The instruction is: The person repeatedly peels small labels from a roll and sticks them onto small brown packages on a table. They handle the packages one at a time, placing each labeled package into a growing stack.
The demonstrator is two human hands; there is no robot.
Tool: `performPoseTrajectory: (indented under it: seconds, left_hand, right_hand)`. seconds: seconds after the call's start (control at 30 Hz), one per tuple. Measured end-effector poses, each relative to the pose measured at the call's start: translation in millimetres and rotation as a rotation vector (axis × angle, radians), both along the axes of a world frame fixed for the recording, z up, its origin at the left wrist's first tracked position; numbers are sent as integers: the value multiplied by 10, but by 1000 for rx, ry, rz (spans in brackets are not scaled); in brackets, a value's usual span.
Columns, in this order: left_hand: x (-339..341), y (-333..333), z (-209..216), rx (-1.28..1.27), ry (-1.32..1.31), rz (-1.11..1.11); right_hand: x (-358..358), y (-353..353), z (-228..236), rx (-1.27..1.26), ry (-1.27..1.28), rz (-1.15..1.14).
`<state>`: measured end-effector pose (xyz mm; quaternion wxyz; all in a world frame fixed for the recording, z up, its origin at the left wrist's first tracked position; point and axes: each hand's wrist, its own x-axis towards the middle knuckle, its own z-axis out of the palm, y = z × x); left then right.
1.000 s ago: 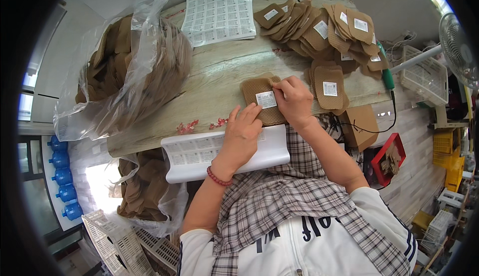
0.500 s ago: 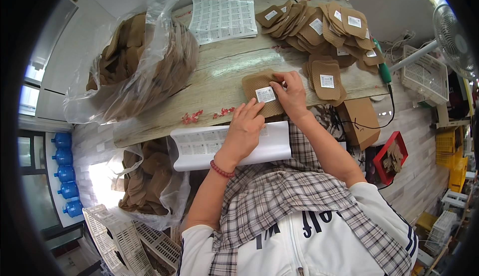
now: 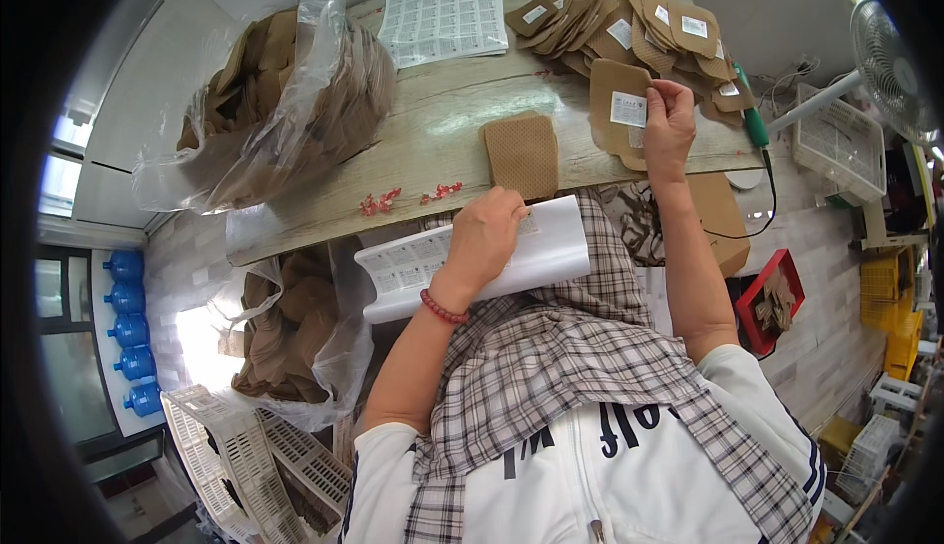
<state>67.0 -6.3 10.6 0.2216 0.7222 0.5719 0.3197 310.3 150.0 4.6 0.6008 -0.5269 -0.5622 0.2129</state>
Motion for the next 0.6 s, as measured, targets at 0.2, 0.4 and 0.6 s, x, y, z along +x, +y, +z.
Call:
performPoseTrajectory:
  seconds: [0.2,0.4,0.6]
  left_hand:
    - [182,-94,-220,-32,-71,61]
    - [226,-178,-327,-147,-138,32]
    - [-44,-401,-437,-252,-131,56]
  right_hand:
    - [-58,-589,267,166,-662,278]
    - [-381,-1412,-224,-84,-569,570]
    - [-326,-1529,-587,99,-560,523]
